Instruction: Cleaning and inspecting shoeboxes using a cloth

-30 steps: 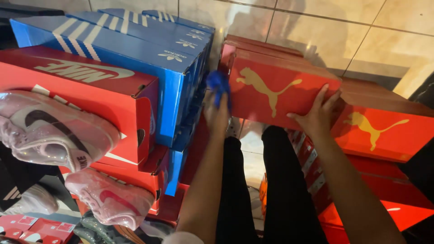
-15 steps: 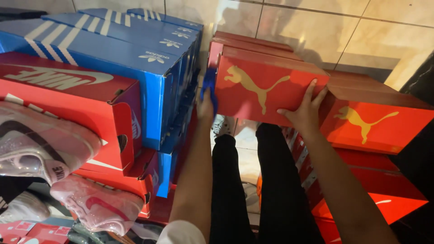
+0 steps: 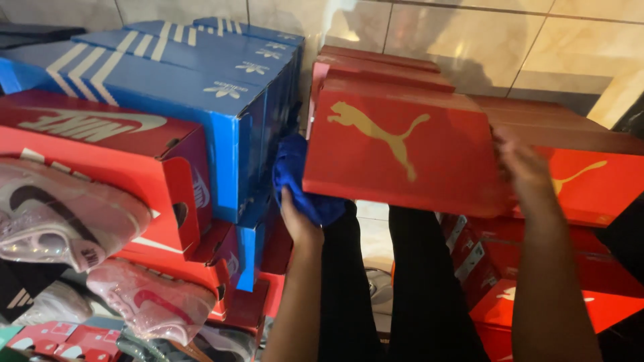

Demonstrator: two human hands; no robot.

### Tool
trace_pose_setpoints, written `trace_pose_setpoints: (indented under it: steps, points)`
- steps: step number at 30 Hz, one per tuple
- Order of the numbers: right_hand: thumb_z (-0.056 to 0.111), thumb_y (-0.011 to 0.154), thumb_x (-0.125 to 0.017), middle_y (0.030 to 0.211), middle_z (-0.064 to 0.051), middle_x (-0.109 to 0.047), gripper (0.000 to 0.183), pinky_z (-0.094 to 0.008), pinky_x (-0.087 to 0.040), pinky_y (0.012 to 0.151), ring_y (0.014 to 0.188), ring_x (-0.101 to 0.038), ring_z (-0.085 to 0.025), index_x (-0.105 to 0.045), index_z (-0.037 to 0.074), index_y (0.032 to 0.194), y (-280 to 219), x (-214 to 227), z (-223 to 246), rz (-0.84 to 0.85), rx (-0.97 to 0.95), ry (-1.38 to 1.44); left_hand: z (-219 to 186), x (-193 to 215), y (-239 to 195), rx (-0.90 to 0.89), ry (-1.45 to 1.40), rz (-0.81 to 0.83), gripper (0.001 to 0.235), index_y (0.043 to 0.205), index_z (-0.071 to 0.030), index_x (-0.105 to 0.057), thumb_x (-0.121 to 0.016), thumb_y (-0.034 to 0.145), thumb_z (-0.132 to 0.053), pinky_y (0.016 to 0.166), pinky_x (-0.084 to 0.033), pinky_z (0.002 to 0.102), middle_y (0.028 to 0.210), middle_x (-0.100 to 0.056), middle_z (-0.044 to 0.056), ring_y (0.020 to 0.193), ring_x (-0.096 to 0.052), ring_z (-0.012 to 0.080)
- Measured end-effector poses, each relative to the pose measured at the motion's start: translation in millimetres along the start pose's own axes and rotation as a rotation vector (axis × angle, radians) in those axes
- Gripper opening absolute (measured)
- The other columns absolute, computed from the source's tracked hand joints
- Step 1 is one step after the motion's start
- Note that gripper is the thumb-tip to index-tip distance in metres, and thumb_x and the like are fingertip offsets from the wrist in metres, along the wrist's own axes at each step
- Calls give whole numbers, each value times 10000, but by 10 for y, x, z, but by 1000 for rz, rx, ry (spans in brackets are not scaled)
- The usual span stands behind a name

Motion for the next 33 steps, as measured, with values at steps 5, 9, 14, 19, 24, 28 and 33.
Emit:
trace_pose_setpoints:
  steps: [5, 9, 14, 19, 24, 28, 33]
  points:
    - [88, 921, -593, 1588, -198, -519, 816, -500, -425, 1231, 1413, -548, -315, -328, 31, 1691, 665, 15, -379, 362, 333, 1445, -15, -551, -257, -740, 268, 292, 664, 1539, 8, -354, -523, 965, -279, 1066, -427, 372, 1441, -501, 181, 1212, -548, 279]
    - [200, 1124, -470, 1283, 60, -574, 264, -197, -399, 1164, 1207, -546, -37, -516, 155, 1380, 1782, -267, -1492, 222, 366, 1120, -127, -1941, -99, -1391, 751, 329, 618, 1513, -56, -431, -601, 978, -316, 1128, -391, 537, 1497, -437, 252, 1306, -495, 432]
    - [-5, 976, -629, 1032, -38, -667, 255, -202, -495, 704, 818, -614, -87, -546, 45, 1212, 781, -585, 283, -58, 356, 594, 727, -3333, 272, -1680, 1388, -52, 584, 1500, -390, -500, -421, 993, -670, 1302, -357, 685, 1656, -352, 190, 1510, -541, 351]
    - [-119, 870, -554, 1028, -12, -651, 325, -239, -480, 738, 825, -569, -102, -630, 53, 1135, 885, -647, 143, 84, 519, 813, 1375, -3479, -486, -1820, 1488, 553, 455, 1328, -288, -589, -704, 920, -453, 1156, -384, 665, 1502, -366, 106, 1333, -500, 289]
    - [-9, 892, -713, 1117, -45, -673, 373, -225, -524, 864, 934, -638, -120, -552, 55, 1223, 989, -578, -155, 0, 377, 857, 1151, -3207, 693, -1852, 1468, 506, 339, 1145, -365, -750, -702, 818, -293, 1050, -452, 598, 1498, -449, -15, 1275, -550, 314]
    - [65, 895, -740, 1151, -101, -689, 445, -271, -535, 873, 964, -655, -173, -558, 15, 1298, 718, -525, 269, -151, 282, 538, 461, -3111, 776, -1629, 1481, -61, 599, 1482, -357, -522, -675, 904, -328, 1136, -339, 732, 1534, -438, 175, 1407, -485, 363]
    - [126, 916, -767, 1012, -71, -716, 285, -239, -517, 746, 822, -642, -145, -674, 2, 1155, 883, -527, 20, -189, 278, 472, 1807, -3316, 222, -1567, 1770, 408, 476, 1331, -444, -652, -670, 856, -429, 1122, -240, 676, 1493, -499, -55, 1434, -321, 239]
Point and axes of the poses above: each hand's wrist, its own y-axis towards the middle knuckle, its own x-axis out of the back of the hand, z = x × y, the point moved 4 cm from there along y, towards the middle knuckle
